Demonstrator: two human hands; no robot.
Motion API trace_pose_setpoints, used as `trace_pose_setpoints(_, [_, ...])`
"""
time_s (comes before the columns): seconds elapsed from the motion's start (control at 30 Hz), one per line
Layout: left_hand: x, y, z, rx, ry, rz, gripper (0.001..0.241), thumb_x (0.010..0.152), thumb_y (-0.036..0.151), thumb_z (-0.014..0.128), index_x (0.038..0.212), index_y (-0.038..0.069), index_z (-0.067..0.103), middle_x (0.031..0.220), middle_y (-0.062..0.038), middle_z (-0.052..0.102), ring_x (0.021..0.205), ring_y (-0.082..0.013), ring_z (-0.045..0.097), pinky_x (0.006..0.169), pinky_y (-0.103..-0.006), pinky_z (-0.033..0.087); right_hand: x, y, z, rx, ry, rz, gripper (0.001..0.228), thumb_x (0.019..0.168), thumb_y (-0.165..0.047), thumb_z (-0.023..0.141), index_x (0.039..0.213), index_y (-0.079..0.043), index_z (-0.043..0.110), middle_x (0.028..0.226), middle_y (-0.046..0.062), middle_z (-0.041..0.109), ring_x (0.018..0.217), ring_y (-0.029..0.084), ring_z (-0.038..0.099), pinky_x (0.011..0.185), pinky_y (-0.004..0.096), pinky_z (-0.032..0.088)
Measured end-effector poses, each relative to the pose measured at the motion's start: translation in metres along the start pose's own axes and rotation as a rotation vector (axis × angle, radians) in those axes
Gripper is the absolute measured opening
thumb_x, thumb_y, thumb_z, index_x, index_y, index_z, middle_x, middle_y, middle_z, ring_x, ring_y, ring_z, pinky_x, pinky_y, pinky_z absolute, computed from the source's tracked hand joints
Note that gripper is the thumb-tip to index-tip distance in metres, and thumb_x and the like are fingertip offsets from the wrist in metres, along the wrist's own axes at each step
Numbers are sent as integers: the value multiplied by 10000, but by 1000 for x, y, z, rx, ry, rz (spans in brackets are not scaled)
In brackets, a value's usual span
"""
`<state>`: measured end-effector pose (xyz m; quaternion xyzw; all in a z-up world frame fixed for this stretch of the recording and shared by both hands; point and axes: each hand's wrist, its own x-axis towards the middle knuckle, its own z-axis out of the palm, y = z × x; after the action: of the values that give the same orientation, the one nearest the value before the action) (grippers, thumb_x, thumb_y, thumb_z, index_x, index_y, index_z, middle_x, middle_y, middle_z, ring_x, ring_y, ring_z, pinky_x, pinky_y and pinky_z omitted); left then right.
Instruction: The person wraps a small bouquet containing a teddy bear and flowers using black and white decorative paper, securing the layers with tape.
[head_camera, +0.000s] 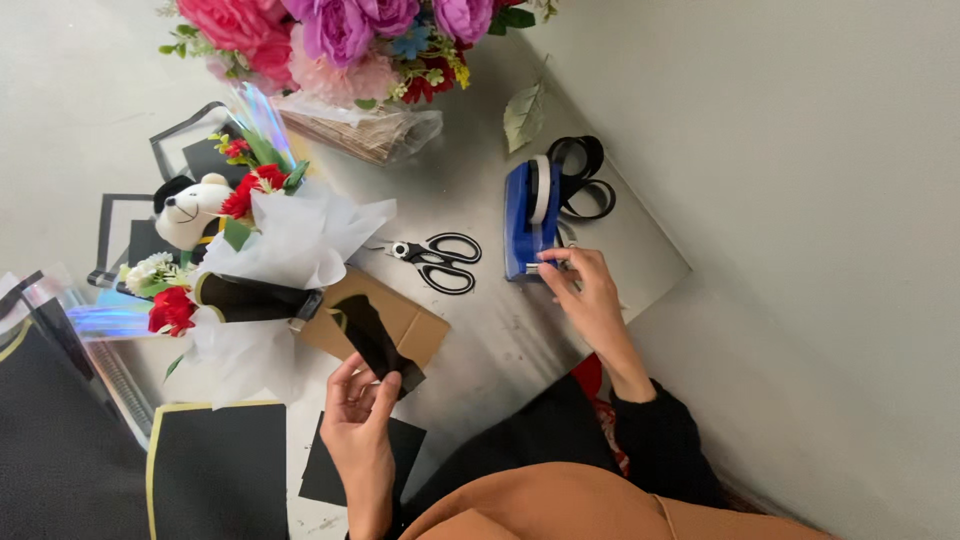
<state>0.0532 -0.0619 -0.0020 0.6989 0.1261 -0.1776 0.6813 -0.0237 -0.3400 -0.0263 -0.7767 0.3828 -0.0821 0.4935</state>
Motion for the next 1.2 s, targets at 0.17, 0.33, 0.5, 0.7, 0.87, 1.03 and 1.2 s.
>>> trace_pose_setpoints(0.17, [4,9,3,-38,41,-43,443,880,28,728,1309,47,618,965,-86,684,833,-109,597,825,-249,493,5,4,17,454,75,196,185,948,-230,694,1031,-66,708,1254,91,499,1040,180,692,873,389,703])
trace_pose_setpoints(0.33, [16,-15,-4,-179,9,-21,419,888,25,718,1286,71,594,974,-71,679,898,-95,590,848,-232,464,4,33,36,805,180,191,174,922,-195,725,954,-35,663,1318,83,485,1180,255,637,1015,539,627])
trace_pose_setpoints(0.5, [14,13,7,-284,18,-213,426,897,37,687,1305,57,566,1130,-117,693,996,-158,639,831,-276,505,-16,53,59,747,297,-62,102,931,-105,706,893,-64,620,1375,94,424,1267,244,548,1118,507,561])
trace_pose_setpoints(0.7, [25,-14,4,-354,-26,-130,425,897,19,707,1295,83,573,1062,-69,690,950,-112,632,814,-258,519,-15,59,52,103,382,-182,109,943,-184,747,949,-100,676,1235,93,517,1245,219,515,839,314,630])
trace_pose_setpoints(0.87, [15,10,13,-288,-24,-121,418,902,60,709,1289,78,553,931,-20,517,849,-87,514,739,-228,435,-25,53,21,-169,201,-336,56,949,-102,719,925,-60,693,1099,110,499,1120,257,572,882,350,577])
trace_pose_setpoints(1.03, [23,-17,8,-230,-6,9,551,864,75,770,1364,62,538,875,11,505,827,-54,508,744,-228,488,-45,-26,-5,-138,-283,-93,155,924,-226,734,1014,-100,724,1007,16,746,908,112,741,849,252,610])
trace_pose_setpoints(1.2, [18,-15,12,-252,-81,93,595,838,55,831,1378,62,580,921,-36,740,759,-48,681,731,-199,586,-69,-145,-1,-62,-450,-533,125,882,-179,767,1006,-182,786,880,-13,824,802,104,790,796,277,623])
